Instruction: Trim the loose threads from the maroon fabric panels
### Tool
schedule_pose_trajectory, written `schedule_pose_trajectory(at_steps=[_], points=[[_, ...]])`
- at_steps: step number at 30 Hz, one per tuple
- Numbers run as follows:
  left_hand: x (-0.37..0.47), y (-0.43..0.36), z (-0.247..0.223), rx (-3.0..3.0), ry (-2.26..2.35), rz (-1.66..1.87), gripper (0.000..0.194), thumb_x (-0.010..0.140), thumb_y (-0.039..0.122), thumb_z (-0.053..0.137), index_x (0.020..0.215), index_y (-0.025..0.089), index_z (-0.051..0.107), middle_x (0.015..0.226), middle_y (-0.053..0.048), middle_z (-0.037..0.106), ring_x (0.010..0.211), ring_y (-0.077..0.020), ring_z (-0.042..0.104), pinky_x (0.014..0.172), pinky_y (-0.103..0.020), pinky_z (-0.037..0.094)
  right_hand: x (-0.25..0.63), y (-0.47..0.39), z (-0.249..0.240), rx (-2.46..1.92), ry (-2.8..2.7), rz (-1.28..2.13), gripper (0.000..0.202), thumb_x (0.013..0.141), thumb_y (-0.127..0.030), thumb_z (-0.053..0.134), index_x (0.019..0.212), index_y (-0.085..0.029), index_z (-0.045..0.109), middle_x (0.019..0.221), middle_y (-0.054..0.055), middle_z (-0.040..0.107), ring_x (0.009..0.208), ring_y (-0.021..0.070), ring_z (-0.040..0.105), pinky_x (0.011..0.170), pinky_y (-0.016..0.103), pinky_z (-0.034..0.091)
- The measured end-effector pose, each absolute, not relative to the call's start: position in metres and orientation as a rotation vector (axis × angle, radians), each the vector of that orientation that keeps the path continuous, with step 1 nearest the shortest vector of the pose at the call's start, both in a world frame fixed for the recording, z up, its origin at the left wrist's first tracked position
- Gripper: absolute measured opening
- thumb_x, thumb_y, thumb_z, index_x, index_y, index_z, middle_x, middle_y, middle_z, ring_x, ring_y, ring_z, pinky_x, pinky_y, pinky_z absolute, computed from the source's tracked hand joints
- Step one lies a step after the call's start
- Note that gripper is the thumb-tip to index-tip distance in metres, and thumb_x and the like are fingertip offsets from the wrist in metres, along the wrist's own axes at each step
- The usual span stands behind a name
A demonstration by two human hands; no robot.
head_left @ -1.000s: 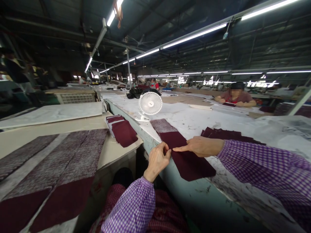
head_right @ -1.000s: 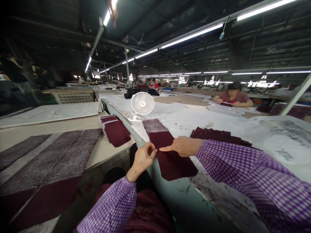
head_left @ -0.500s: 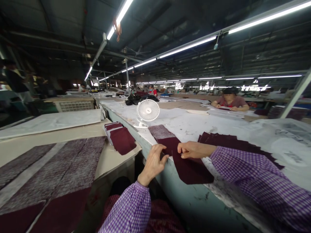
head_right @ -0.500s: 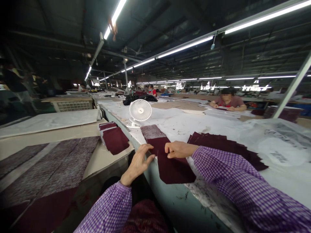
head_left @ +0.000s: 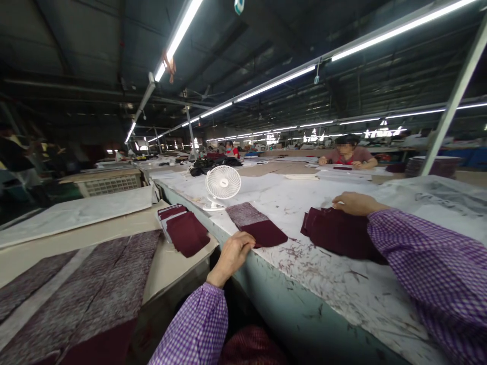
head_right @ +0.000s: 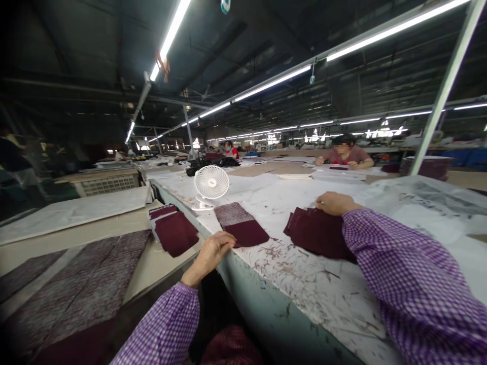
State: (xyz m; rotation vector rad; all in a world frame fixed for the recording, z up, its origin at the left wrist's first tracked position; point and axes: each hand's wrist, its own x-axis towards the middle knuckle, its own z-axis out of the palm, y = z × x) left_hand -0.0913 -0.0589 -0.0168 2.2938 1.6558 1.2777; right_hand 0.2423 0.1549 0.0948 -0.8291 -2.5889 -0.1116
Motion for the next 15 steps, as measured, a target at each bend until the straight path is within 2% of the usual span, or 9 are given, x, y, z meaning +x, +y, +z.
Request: schedule_pose_trajectory(at_steps=[2, 3, 6, 9, 12, 15], points=[[-0.088, -0.057, -0.018, 2.272, 1.698, 1.299, 0.017, 0.086, 0.018, 0.050, 0.081, 0.019, 0.066, 0.090, -0.005, 0.067, 0.089, -0.0184, 0.059, 0.082, -0.032, 0.046, 0.214, 0.136, 0.090, -0.857, -2.584, -0.089, 0.026, 0.079, -0.031, 0.049, 0.076, -0.013, 0.069, 0.079, 0.015, 0.068, 0.068, 0.0222, 0.060, 0.064, 0.035, 0.043], [-0.087, -0.056, -0.019, 2.249, 1.715, 1.315, 0.017, 0.085, 0.018, 0.050, 0.081, 0.019, 0.065, 0.090, -0.004, 0.067, 0.089, -0.0183, 0.059, 0.082, -0.032, 0.046, 0.195, 0.121, 0.086, -0.821, -2.613, -0.042, 0.027, 0.082, -0.032, 0.047, 0.084, -0.017, 0.069, 0.087, 0.011, 0.069, 0.076, 0.0210, 0.061, 0.070, 0.033, 0.044], [-0.084, -0.054, -0.019, 2.190, 1.743, 1.342, 0.016, 0.084, 0.016, 0.050, 0.079, 0.019, 0.064, 0.087, -0.004, 0.066, 0.087, -0.0181, 0.059, 0.081, -0.032, 0.046, 0.131, 0.069, 0.068, -0.585, -2.758, 0.418, 0.032, 0.084, -0.040, 0.047, 0.098, -0.018, 0.065, 0.094, 0.006, 0.068, 0.084, 0.0177, 0.061, 0.074, 0.028, 0.045], [-0.084, -0.055, -0.021, 2.117, 1.727, 1.401, 0.013, 0.084, 0.018, 0.051, 0.081, 0.019, 0.063, 0.086, -0.003, 0.065, 0.085, -0.0173, 0.059, 0.079, -0.031, 0.046, 0.085, 0.033, 0.043, -0.542, -2.733, 0.437, 0.029, 0.075, -0.041, 0.060, 0.091, -0.017, 0.064, 0.088, 0.004, 0.066, 0.073, 0.0155, 0.058, 0.064, 0.025, 0.042], [-0.087, -0.057, -0.025, 1.882, 1.818, 1.744, 0.011, 0.084, 0.022, 0.051, 0.090, 0.019, 0.060, 0.090, -0.004, 0.062, 0.085, -0.0166, 0.059, 0.080, -0.030, 0.046, 0.069, 0.029, 0.023, -0.686, -2.608, 0.513, 0.020, 0.080, -0.034, 0.053, 0.076, -0.016, 0.062, 0.072, 0.002, 0.062, 0.064, 0.0122, 0.053, 0.057, 0.023, 0.036], [-0.089, -0.058, -0.026, 1.752, 1.957, 1.992, 0.011, 0.086, 0.024, 0.050, 0.087, 0.018, 0.058, 0.087, -0.004, 0.060, 0.086, -0.0173, 0.057, 0.081, -0.031, 0.044, 0.069, 0.041, 0.014, -0.866, -2.448, 0.739, 0.020, 0.082, -0.031, 0.050, 0.075, -0.015, 0.059, 0.063, -0.001, 0.057, 0.058, 0.0103, 0.048, 0.052, 0.022, 0.033]])
